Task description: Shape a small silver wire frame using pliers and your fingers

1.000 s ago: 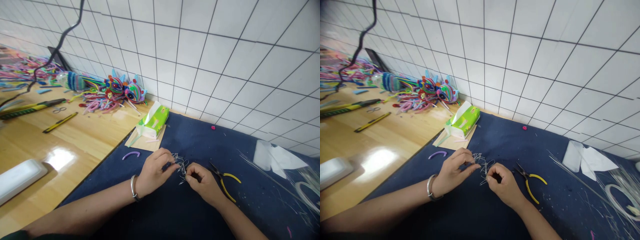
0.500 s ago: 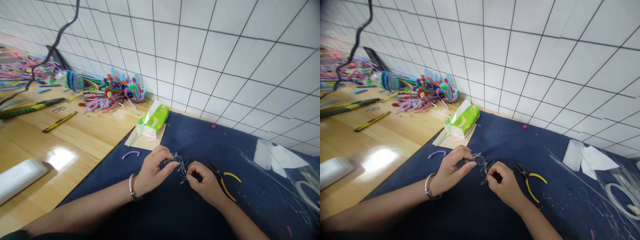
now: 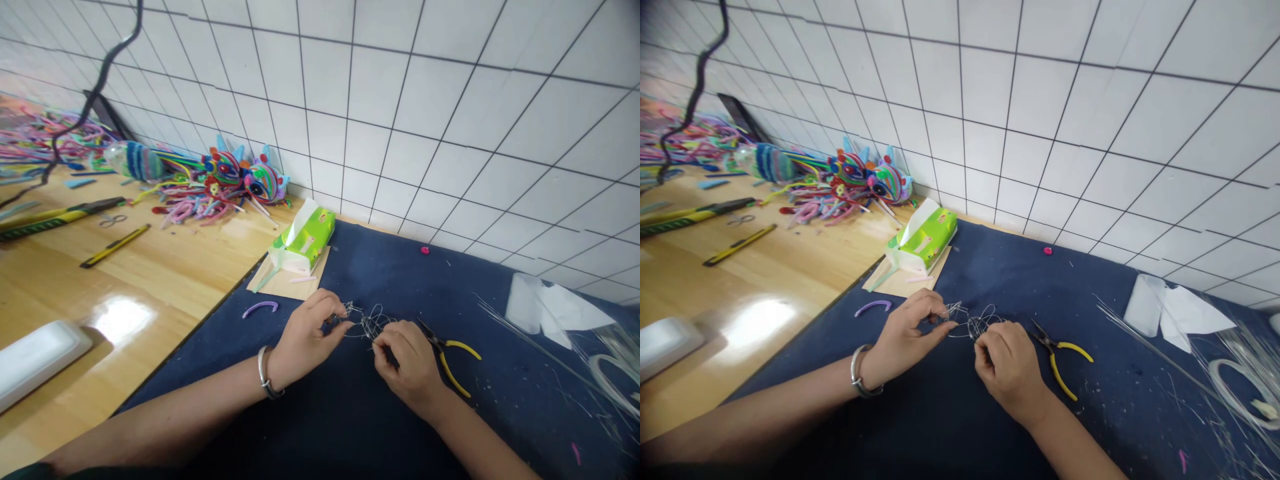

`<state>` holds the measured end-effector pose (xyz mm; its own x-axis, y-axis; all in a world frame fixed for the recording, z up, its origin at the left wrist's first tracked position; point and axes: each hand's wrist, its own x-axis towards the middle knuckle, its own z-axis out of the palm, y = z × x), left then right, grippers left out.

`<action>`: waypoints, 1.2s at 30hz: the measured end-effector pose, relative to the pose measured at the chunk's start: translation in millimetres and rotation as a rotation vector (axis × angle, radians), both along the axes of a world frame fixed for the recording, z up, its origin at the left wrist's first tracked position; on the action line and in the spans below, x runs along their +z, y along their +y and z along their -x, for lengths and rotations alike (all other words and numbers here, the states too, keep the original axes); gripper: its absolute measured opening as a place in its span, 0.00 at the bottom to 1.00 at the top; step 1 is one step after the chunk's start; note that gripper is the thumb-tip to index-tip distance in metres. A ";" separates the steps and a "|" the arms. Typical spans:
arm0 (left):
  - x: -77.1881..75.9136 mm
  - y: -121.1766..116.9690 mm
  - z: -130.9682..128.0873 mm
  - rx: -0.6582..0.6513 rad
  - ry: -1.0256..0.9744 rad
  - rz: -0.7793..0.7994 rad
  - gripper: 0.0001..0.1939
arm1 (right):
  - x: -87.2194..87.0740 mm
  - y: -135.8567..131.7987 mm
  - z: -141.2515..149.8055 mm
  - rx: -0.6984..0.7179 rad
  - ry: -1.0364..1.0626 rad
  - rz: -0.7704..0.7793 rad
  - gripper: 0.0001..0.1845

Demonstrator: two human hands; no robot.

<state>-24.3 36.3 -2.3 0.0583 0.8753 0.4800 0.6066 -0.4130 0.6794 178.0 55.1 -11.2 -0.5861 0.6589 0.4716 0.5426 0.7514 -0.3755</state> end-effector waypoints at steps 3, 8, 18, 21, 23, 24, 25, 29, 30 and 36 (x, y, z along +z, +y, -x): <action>-3.7 1.5 0.3 -0.023 0.011 0.012 0.06 | -3.0 0.0 -0.7 0.030 -0.089 -0.129 0.07; -5.6 3.1 0.8 -0.035 0.022 0.065 0.07 | -10.9 1.3 -3.0 0.111 -0.215 -0.217 0.05; 0.9 5.4 3.1 -0.064 -0.014 0.084 0.08 | -11.2 1.8 -5.5 0.147 -0.214 -0.218 0.06; 1.3 5.4 3.7 -0.064 -0.014 0.092 0.08 | -11.3 2.2 -5.7 0.145 -0.219 -0.207 0.06; 1.0 5.5 4.1 -0.056 -0.016 0.103 0.08 | -11.7 2.5 -5.9 0.137 -0.207 -0.199 0.06; 0.7 5.7 4.3 -0.052 -0.019 0.112 0.08 | -11.9 2.7 -6.1 0.128 -0.194 -0.194 0.06; 0.3 5.9 4.5 -0.048 -0.023 0.121 0.08 | -11.9 3.0 -6.2 0.116 -0.179 -0.187 0.05; -0.7 6.8 5.2 -0.046 -0.039 0.175 0.06 | -11.7 4.9 -6.2 0.062 -0.121 -0.118 0.05; -0.8 6.9 5.4 -0.050 -0.045 0.186 0.06 | -11.7 5.4 -6.0 0.051 -0.106 -0.094 0.05; 1.7 6.3 6.5 -0.079 -0.101 0.213 0.06 | -9.8 6.3 -4.5 -0.009 0.059 0.048 0.05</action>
<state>-30.8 42.5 -0.6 0.0914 0.9521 0.2918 0.5028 -0.2970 0.8118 182.5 61.4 -21.0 -0.5521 0.6865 0.4731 0.5252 0.7271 -0.4422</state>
